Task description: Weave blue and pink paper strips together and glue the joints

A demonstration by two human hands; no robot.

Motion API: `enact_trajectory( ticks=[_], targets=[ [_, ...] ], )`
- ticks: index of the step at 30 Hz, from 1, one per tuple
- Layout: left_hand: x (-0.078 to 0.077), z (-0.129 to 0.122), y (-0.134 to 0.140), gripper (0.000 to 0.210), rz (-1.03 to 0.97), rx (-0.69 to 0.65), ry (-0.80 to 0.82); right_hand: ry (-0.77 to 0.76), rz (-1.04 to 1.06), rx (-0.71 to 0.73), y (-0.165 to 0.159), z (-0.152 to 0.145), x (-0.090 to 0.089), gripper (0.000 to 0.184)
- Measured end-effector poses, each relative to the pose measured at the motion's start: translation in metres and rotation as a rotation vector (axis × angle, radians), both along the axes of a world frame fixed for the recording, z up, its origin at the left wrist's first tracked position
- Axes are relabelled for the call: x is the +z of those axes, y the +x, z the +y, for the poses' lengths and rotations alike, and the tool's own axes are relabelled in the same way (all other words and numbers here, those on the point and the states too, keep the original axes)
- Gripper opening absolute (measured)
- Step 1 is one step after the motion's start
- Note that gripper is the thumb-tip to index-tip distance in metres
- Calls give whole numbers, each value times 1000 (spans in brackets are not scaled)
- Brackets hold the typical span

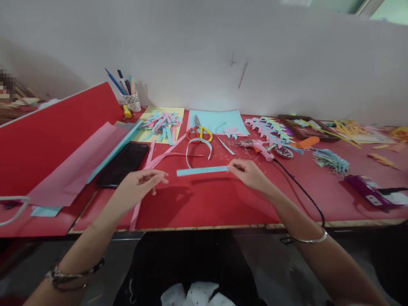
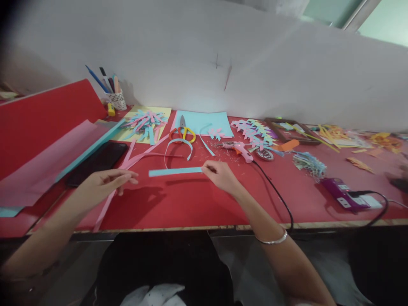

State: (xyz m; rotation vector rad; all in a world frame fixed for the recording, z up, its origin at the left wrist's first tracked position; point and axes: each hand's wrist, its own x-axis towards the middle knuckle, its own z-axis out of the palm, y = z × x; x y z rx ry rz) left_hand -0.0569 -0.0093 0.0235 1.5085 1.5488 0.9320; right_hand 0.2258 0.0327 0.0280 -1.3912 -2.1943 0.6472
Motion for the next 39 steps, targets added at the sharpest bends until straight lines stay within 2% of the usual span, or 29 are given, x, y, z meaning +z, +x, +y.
enact_trajectory(
  ticks=[4,6,8,10,13,16,21,24,27,32,35,37,39],
  targets=[
    [-2,-6,-4,32,26,-19,35,42,-396,-117,0,11,8,25],
    [-4,-10,-3,31,69,-47,51,97,-506,-198,-7,19,16,26],
    [-6,-13,-2,31,107,-82,74,139,-528,-188,-21,31,21,25],
    [-7,-15,-2,30,132,-114,95,180,-476,-93,-38,48,22,22],
    [-6,-19,-3,29,148,-153,112,245,-420,3,-67,78,15,35],
    [-5,-25,-4,27,122,-182,120,235,-450,-24,-92,101,7,35],
    [1,-36,-4,24,25,-179,95,209,-463,-117,-109,114,-2,18],
    [5,-38,-4,21,-13,-177,102,222,-429,-131,-107,113,1,17],
    [7,-32,-3,21,-75,-116,135,264,-358,-110,-102,105,14,21],
    [10,-4,7,35,-248,98,259,382,41,110,-97,67,40,22],
    [18,15,23,50,-454,57,301,377,186,214,-101,40,48,27],
    [24,22,37,51,-493,-26,237,331,237,269,-104,26,49,28],
    [26,22,51,43,-487,-117,96,279,291,292,-103,19,49,28]
  ],
)
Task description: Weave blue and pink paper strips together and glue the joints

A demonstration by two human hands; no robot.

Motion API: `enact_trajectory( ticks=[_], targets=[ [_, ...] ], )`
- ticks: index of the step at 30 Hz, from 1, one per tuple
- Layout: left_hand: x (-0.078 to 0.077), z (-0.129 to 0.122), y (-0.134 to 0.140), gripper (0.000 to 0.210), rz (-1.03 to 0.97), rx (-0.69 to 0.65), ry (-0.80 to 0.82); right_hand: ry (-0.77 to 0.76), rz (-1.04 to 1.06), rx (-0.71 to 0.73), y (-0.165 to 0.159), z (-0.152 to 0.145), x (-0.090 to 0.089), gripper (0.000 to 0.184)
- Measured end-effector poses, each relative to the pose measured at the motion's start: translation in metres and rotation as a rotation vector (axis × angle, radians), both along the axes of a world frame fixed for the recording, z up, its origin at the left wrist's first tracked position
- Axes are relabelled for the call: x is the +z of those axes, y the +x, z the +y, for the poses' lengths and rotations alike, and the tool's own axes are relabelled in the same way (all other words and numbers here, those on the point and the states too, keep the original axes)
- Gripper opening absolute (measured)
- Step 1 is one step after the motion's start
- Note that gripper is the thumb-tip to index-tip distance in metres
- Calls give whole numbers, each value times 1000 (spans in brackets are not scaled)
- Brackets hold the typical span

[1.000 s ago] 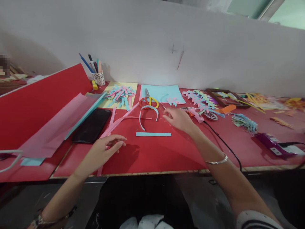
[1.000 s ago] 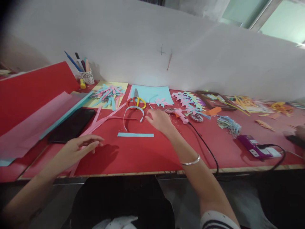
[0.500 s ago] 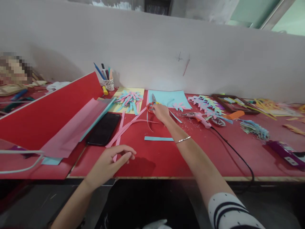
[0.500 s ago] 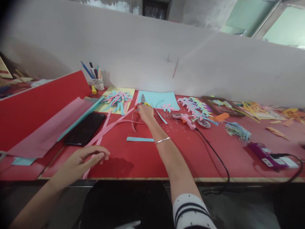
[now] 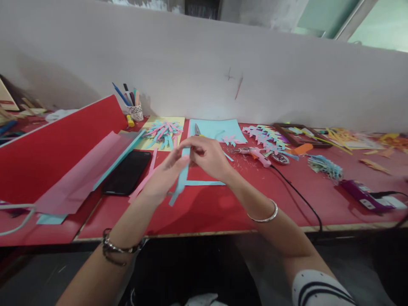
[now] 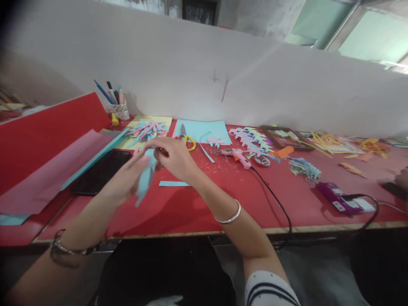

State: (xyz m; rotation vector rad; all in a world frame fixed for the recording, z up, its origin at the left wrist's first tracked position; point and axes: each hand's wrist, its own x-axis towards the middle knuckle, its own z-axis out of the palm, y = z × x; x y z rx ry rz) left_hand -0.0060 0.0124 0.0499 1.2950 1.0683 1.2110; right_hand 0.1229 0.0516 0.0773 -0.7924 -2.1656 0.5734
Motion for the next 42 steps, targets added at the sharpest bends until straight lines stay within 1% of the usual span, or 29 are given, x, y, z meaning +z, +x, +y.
enact_trajectory(
  ticks=[2,5,7,10,12,14,16,18,21,23,25,28,32,35,37,42],
  targets=[
    [-1,-4,10,36,-10,-89,-99,-60,58,15,5,-2,-1,24],
    [-3,-12,16,27,-36,-150,-131,-115,125,-6,19,0,-4,18],
    [-3,-16,16,25,-13,-188,-140,-92,132,-48,29,0,-6,16],
    [0,-21,14,20,32,-278,-178,-48,83,-102,41,-2,-8,15],
    [0,-23,13,16,50,-352,-200,-44,45,-117,48,-4,-8,17],
    [-1,-24,12,15,72,-400,-210,-43,19,-102,55,-7,-6,18],
    [-4,-24,10,15,117,-407,-189,-33,-55,-27,63,-10,-4,14],
    [-8,-23,9,17,208,-405,-131,-54,-187,87,70,-16,-1,8],
    [-12,-23,8,22,363,-403,-32,-163,-360,224,75,-25,3,19],
    [-14,-23,7,24,423,-396,0,-206,-403,256,73,-31,3,18],
    [-14,-24,7,23,426,-404,3,-191,-403,252,70,-33,2,13],
    [-15,-26,5,23,367,-436,-16,-162,-346,252,69,-32,-1,14],
    [-15,-26,0,34,275,-423,-82,-189,-240,238,76,-26,-5,15],
    [-15,-25,-3,26,322,-440,-98,-237,-220,171,81,-24,-8,17],
    [-15,-24,-4,24,365,-418,-91,-263,-220,129,82,-24,-9,17],
    [-16,-23,-1,35,362,-376,-84,-324,-191,65,83,-25,-9,18]
  ],
)
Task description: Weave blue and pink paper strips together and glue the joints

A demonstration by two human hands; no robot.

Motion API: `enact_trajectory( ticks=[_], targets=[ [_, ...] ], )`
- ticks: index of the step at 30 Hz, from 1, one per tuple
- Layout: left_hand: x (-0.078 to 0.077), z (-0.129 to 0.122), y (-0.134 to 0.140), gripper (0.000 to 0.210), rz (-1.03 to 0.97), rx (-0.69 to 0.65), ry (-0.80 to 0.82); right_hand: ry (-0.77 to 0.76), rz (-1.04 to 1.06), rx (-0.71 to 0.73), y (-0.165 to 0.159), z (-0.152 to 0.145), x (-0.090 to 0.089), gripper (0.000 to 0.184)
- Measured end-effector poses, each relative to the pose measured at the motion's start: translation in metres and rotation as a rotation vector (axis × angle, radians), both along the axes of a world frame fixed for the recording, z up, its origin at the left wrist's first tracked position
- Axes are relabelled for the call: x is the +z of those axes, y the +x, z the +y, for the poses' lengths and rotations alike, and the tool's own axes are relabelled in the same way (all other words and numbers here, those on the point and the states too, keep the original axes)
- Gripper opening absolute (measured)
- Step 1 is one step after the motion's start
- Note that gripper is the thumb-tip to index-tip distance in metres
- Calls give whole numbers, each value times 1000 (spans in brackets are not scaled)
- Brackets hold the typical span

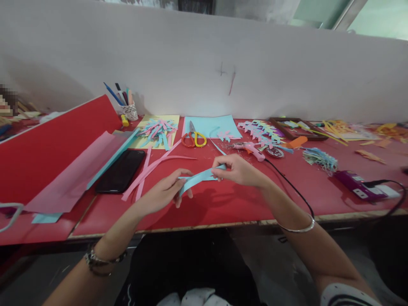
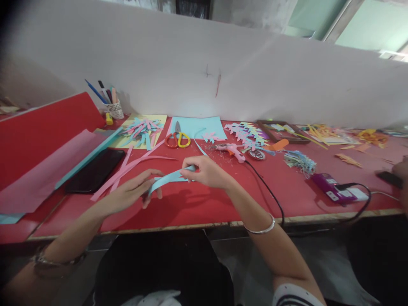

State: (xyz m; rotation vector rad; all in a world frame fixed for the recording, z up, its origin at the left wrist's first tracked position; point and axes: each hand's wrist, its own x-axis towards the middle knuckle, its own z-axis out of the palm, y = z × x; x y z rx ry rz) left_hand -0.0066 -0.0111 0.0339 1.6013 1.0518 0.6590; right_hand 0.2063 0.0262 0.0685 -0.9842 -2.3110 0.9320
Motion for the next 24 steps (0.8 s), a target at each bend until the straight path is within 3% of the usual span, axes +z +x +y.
enact_trajectory(
  ticks=[7,13,19,24],
  targets=[
    [-2,4,3,24,133,113,176,38,-31,-13,4,1,-3,18],
    [1,2,6,29,216,-7,208,201,-219,77,-11,-4,-6,17],
    [0,2,6,26,215,-22,184,27,-230,211,-26,-10,-6,22],
    [0,3,-6,26,198,120,153,92,-178,146,-21,-8,-7,14]
  ],
)
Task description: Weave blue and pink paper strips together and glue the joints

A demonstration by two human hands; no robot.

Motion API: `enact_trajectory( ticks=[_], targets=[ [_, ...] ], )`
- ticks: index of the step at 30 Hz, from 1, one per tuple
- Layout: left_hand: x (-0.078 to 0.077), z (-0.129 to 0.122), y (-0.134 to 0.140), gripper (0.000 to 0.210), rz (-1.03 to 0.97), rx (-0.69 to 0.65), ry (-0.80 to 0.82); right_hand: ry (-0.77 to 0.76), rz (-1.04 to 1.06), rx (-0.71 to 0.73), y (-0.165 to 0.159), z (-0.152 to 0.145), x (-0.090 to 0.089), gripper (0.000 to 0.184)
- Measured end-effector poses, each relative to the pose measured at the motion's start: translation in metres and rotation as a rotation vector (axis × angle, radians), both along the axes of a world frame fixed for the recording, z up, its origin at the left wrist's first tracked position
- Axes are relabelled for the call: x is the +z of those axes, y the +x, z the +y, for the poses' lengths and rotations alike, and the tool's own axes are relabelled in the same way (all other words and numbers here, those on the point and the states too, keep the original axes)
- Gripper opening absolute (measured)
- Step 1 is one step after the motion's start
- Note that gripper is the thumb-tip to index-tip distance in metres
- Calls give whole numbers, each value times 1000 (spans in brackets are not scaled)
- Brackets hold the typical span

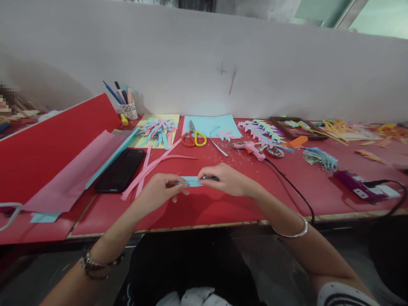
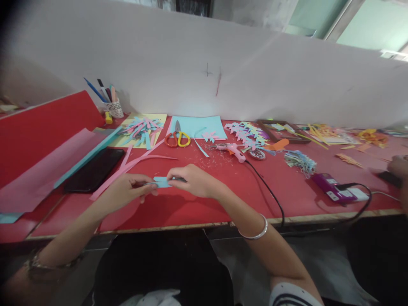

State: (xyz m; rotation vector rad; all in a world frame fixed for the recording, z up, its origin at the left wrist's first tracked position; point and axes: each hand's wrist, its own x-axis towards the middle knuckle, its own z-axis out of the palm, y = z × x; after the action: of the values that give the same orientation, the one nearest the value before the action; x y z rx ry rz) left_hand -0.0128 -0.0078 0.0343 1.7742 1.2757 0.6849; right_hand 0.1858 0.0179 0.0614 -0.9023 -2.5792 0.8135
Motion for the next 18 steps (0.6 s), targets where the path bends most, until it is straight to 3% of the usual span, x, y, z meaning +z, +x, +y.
enact_trajectory(
  ticks=[6,18],
  targets=[
    [7,-3,-3,24,-30,182,4,29,60,-65,5,2,-4,14],
    [12,-3,6,21,-89,278,33,52,83,-111,4,3,-5,14]
  ],
)
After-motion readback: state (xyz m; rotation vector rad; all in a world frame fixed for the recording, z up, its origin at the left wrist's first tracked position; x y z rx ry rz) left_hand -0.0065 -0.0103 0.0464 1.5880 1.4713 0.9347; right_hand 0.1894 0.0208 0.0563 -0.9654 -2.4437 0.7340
